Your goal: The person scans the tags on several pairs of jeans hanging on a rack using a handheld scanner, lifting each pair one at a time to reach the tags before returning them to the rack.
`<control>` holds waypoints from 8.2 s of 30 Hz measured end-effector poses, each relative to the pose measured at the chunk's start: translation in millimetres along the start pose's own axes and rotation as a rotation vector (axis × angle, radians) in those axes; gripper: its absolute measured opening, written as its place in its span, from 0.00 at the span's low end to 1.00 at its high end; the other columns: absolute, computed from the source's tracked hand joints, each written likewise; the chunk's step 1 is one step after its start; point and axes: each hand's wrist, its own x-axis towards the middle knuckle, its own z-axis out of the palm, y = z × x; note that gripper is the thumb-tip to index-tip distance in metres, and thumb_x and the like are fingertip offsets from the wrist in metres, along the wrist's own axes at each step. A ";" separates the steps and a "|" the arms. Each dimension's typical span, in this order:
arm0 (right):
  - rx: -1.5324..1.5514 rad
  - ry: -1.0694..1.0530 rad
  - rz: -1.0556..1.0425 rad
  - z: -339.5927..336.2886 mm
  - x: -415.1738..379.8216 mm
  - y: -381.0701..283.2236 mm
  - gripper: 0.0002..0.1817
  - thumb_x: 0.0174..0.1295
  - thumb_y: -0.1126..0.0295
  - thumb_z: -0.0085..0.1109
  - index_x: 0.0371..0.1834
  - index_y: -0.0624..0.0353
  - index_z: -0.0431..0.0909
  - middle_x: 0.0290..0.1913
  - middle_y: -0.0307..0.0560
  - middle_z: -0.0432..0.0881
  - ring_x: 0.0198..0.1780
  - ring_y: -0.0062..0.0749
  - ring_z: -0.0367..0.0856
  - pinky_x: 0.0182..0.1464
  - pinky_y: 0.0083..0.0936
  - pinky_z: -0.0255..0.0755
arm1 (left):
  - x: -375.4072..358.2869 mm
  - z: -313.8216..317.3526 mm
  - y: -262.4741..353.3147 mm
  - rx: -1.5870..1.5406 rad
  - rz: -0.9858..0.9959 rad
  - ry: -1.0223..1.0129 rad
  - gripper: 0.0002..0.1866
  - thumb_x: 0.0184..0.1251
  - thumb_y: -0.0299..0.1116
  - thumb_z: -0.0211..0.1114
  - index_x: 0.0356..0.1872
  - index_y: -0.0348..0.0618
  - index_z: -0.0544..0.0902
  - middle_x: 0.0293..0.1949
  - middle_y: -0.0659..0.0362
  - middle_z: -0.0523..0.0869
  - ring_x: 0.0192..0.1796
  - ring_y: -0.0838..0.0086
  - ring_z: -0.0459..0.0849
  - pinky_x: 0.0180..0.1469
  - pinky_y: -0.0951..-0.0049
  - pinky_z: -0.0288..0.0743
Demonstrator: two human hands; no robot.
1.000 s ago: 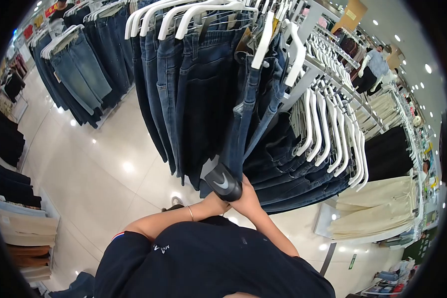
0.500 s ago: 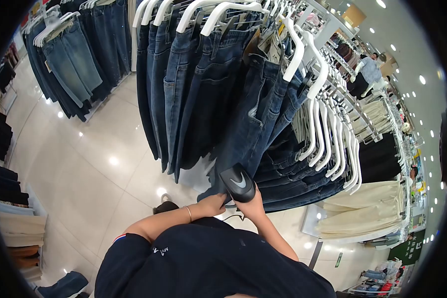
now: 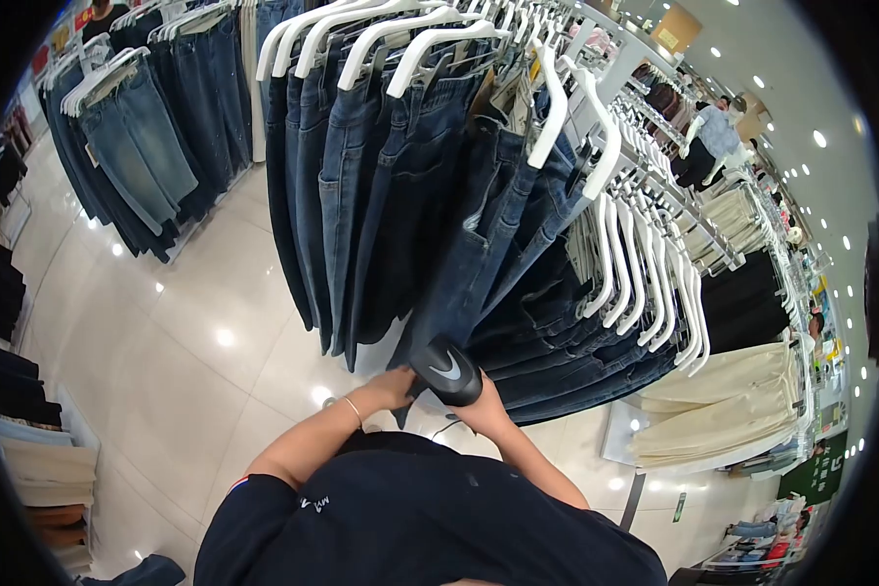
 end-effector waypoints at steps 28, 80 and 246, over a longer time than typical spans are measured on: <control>0.103 -0.040 0.223 -15.6 -56.8 48.3 0.23 0.49 0.68 0.68 0.48 0.64 0.75 0.43 0.52 0.83 0.46 0.36 0.81 0.49 0.27 0.71 | 61.2 -393.1 222.3 -0.905 0.316 0.491 0.19 0.63 0.39 0.63 0.47 0.33 0.79 0.44 0.56 0.82 0.52 0.78 0.76 0.55 0.81 0.66; 0.115 -0.248 0.125 7.1 -38.4 33.9 0.20 0.47 0.69 0.67 0.45 0.63 0.78 0.40 0.52 0.83 0.44 0.37 0.82 0.48 0.27 0.72 | -231.0 -292.1 153.0 -1.151 0.315 0.796 0.14 0.56 0.41 0.58 0.21 0.44 0.68 0.17 0.65 0.67 0.33 0.75 0.71 0.57 0.65 0.68; 0.260 -0.138 0.420 -20.5 -81.3 8.9 0.17 0.51 0.63 0.68 0.37 0.62 0.75 0.23 0.37 0.76 0.22 0.20 0.74 0.25 0.20 0.70 | -199.7 -317.8 171.0 -1.178 0.348 0.169 0.16 0.62 0.37 0.60 0.35 0.32 0.68 0.07 0.68 0.69 0.09 0.88 0.59 0.13 0.87 0.50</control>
